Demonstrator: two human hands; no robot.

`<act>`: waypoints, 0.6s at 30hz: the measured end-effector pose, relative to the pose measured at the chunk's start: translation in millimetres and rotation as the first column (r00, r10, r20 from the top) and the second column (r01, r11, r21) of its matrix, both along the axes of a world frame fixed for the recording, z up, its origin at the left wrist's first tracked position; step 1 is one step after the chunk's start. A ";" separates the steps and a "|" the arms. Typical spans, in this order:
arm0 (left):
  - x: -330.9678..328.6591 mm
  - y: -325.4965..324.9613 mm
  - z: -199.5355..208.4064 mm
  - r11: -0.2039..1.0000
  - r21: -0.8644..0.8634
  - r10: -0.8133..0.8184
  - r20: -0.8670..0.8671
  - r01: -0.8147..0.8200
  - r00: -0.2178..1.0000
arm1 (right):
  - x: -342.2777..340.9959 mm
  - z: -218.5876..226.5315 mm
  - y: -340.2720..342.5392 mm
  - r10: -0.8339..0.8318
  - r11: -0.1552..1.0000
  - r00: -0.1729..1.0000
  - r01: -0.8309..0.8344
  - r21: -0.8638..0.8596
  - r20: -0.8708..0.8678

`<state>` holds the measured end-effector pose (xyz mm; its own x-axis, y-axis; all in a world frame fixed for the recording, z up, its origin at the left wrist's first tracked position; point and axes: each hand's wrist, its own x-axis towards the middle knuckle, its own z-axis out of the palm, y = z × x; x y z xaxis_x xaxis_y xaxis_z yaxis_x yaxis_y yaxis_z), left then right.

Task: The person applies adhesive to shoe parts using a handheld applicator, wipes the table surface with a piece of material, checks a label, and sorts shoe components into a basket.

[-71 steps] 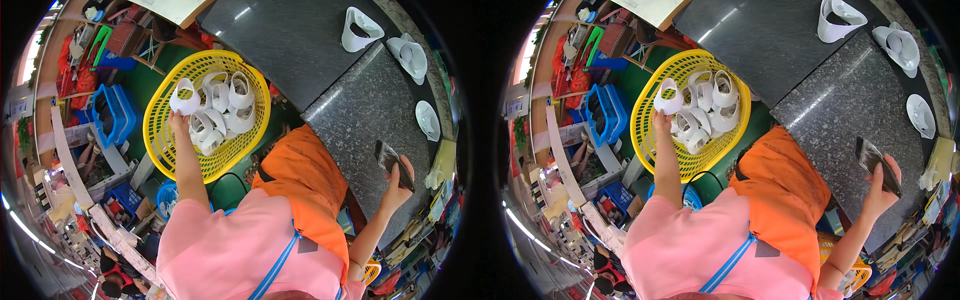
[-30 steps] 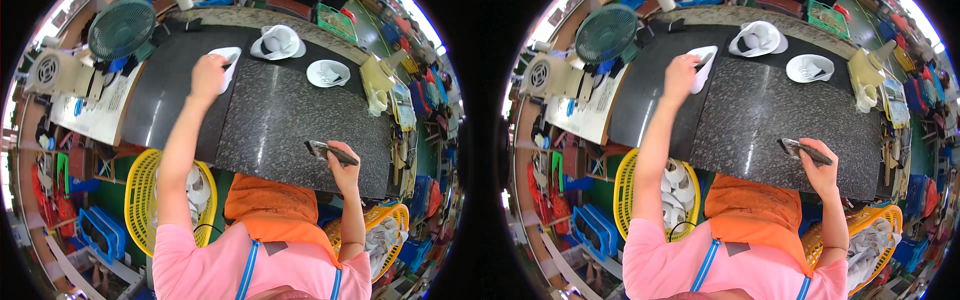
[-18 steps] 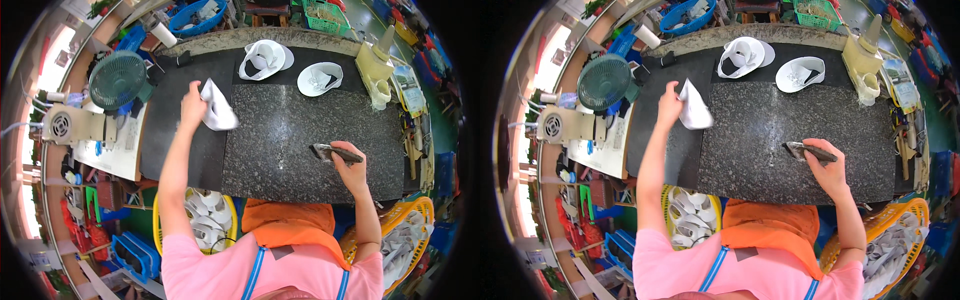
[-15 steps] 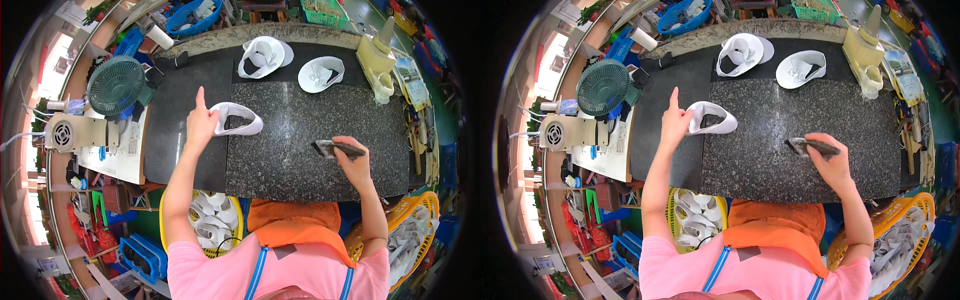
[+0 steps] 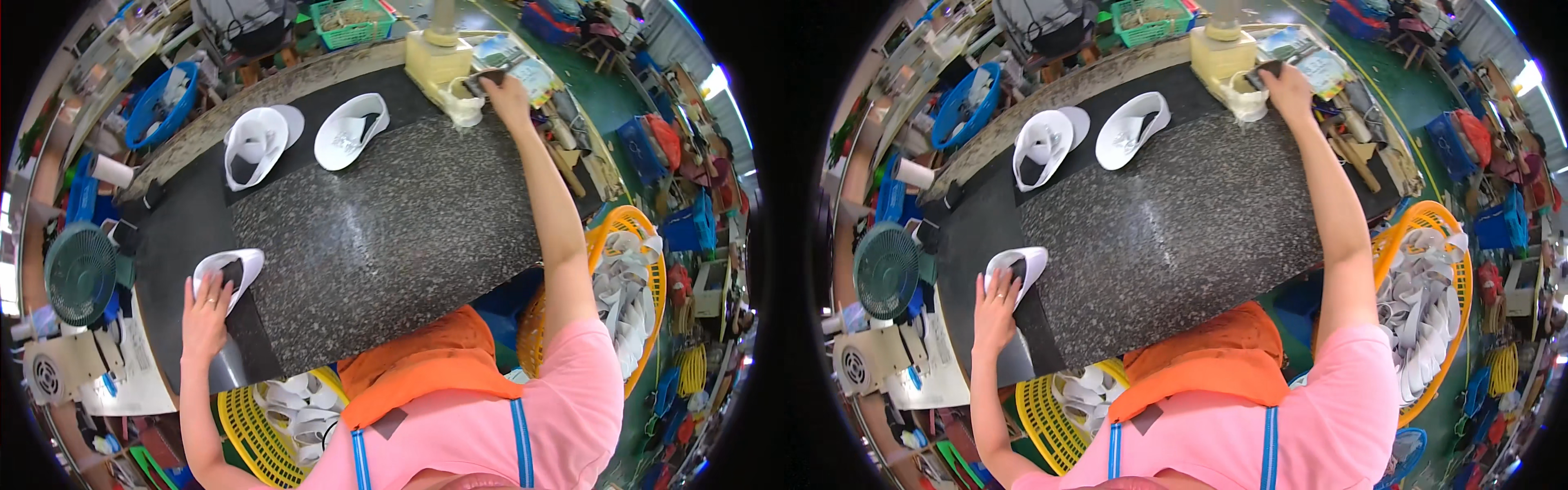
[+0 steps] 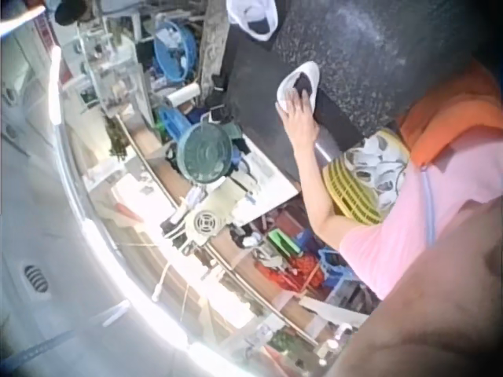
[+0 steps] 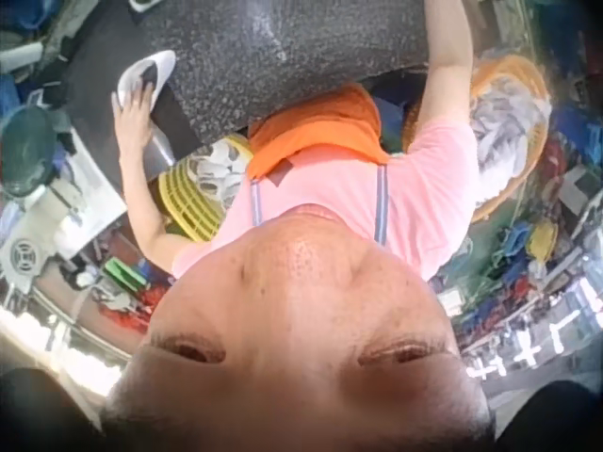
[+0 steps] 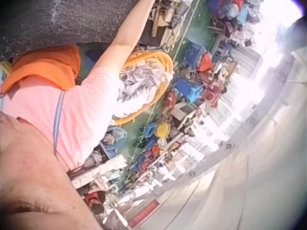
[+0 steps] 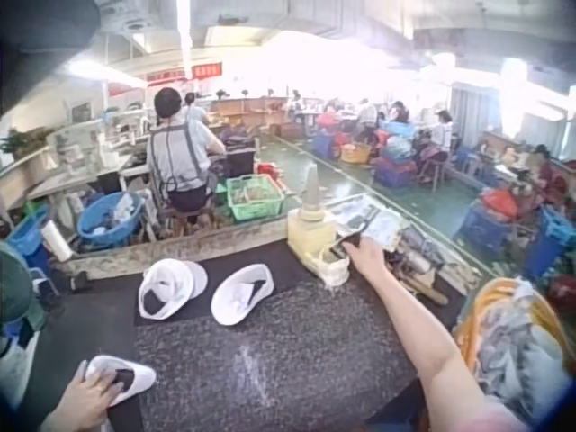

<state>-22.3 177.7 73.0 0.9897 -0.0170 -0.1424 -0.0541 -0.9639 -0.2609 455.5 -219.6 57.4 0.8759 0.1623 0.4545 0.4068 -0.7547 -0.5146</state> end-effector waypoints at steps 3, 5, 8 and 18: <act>5.9 9.7 -13.4 0.995 0.079 -0.070 0.166 0.058 0.984 | 28.7 -19.2 0.8 0.108 0.984 0.994 -0.106 -0.143 0.008; 10.0 -2.9 -15.6 0.993 -0.113 0.074 0.317 -0.040 0.946 | 30.9 -20.3 5.4 0.106 0.984 0.994 -0.103 -0.147 0.010; 36.8 -66.5 -14.8 0.992 -0.108 0.115 0.506 -0.070 0.855 | 7.6 -5.8 17.3 0.252 0.953 0.961 -0.226 -0.201 0.114; 29.1 -125.8 -60.2 0.891 -0.446 0.201 0.552 0.082 0.809 | -51.0 8.3 -9.1 0.239 0.932 0.850 -0.065 0.357 -0.469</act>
